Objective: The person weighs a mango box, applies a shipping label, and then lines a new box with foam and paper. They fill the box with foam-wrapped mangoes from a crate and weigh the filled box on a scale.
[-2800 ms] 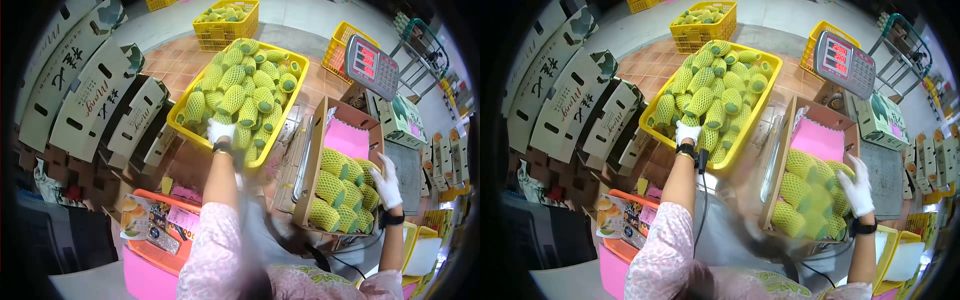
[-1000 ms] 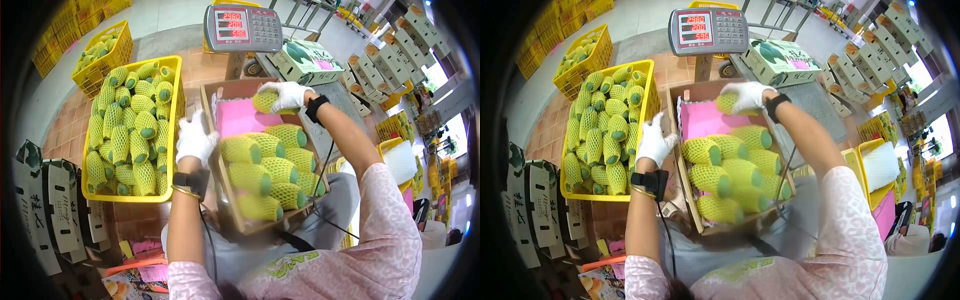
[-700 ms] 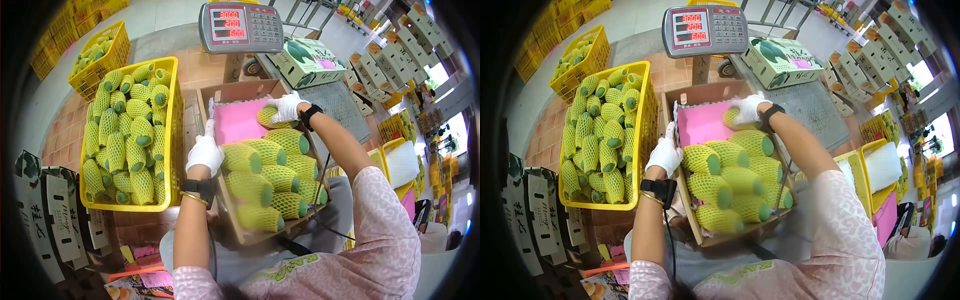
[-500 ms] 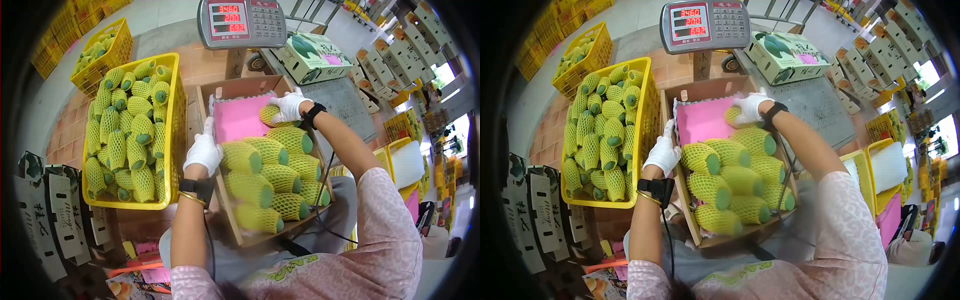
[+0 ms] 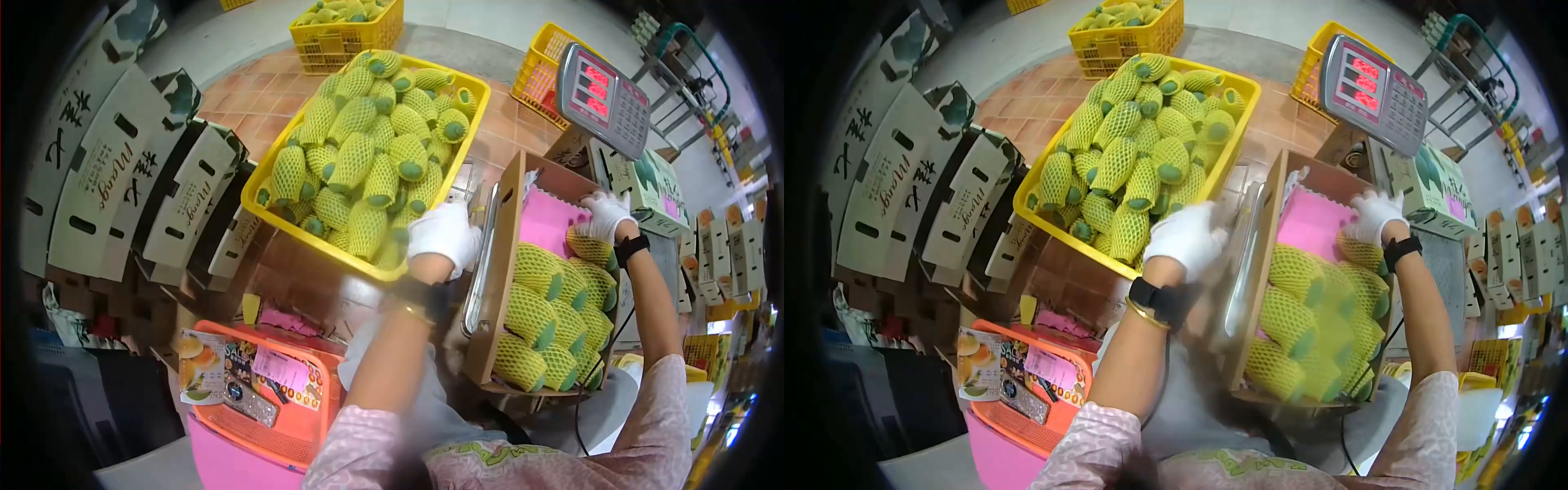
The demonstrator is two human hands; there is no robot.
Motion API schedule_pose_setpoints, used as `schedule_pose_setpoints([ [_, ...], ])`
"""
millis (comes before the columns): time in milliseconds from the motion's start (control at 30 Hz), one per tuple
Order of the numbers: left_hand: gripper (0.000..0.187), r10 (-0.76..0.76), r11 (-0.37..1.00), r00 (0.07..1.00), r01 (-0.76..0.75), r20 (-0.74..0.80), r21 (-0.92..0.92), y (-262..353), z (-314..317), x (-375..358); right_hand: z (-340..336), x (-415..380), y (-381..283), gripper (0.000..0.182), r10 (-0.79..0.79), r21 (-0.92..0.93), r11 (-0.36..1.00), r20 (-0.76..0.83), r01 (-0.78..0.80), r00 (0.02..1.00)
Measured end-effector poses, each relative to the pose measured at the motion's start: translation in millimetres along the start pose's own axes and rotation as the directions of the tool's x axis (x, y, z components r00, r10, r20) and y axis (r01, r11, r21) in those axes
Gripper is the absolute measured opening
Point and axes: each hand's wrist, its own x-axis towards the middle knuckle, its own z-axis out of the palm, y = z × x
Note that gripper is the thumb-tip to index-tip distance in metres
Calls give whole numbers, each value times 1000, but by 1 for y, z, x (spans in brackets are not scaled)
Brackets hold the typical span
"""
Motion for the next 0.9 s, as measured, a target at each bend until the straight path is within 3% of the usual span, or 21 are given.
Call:
schedule_pose_setpoints([
  [33,43,2,994,998,-9,-59,-112,-10,-1,6,-12,3,-14,54,-11,72,997,-236,28,972],
  [67,43,-5,993,998,-2,-61,-118,-16,-1,11,-30,8,-28,48,-38,121,990,-305,78,952],
  [100,42,-46,973,980,1,-192,-229,-18,-2,17,-51,13,-48,44,-89,151,976,-381,156,920],
  [133,41,-97,941,944,-15,-315,-337,-18,-3,22,-66,22,-69,42,-145,300,912,-405,281,903],
  [167,40,-182,911,904,6,-387,-413,-15,-5,24,-74,41,-88,43,-204,261,905,-426,336,881],
  [300,32,-278,759,815,-138,-508,-637,-20,-2,35,-108,91,-189,51,-294,422,815,-287,396,911],
  [333,30,-285,733,787,-188,-547,-654,-23,0,38,-97,112,-211,55,-279,470,759,-391,451,877],
  [367,30,-318,651,812,-188,-489,-736,-20,-10,33,-90,124,-228,56,-278,522,728,-366,444,888],
  [400,34,-323,510,777,-338,-541,-791,-32,9,53,-83,142,-243,58,-248,629,707,-206,322,947],
  [467,38,-375,312,803,-362,-463,-879,-21,-14,41,-11,210,-268,66,-401,779,368,-359,507,843],
  [500,37,-332,188,754,-536,-567,-823,-24,-11,47,-18,214,-276,66,-405,779,360,-366,514,838],
  [567,37,-363,170,771,-497,-523,-851,-25,-17,45,-24,214,-291,70,-127,862,475,-134,179,983],
  [600,36,-387,145,790,-457,-476,-877,-23,-26,38,-24,211,-292,73,30,869,495,-5,-10,1000],
  [667,38,-458,252,748,-409,-480,-877,-27,-35,34,-38,193,-266,62,-136,968,243,-22,55,990],
  [700,44,-505,221,721,-423,-474,-879,-37,-32,40,-52,180,-244,52,-291,993,99,-26,57,956],
  [733,51,-550,192,694,-437,-465,-879,-44,-33,44,-54,183,-226,47,-488,978,20,-171,207,856],
  [800,65,-597,2,731,-412,-332,-911,-49,-33,41,-69,164,-193,67,-536,978,-200,-165,65,828],
  [833,59,-656,-21,727,-287,-204,-958,-43,-33,44,-95,120,-180,72,-557,987,-143,-146,79,818],
  [867,59,-651,-24,731,-289,-205,-957,-38,-31,46,-113,84,-173,76,-576,992,-85,-125,93,808],
  [900,65,-576,-100,792,-313,-202,-945,-34,-27,46,-108,83,-163,85,-628,981,-128,-195,147,754],
])
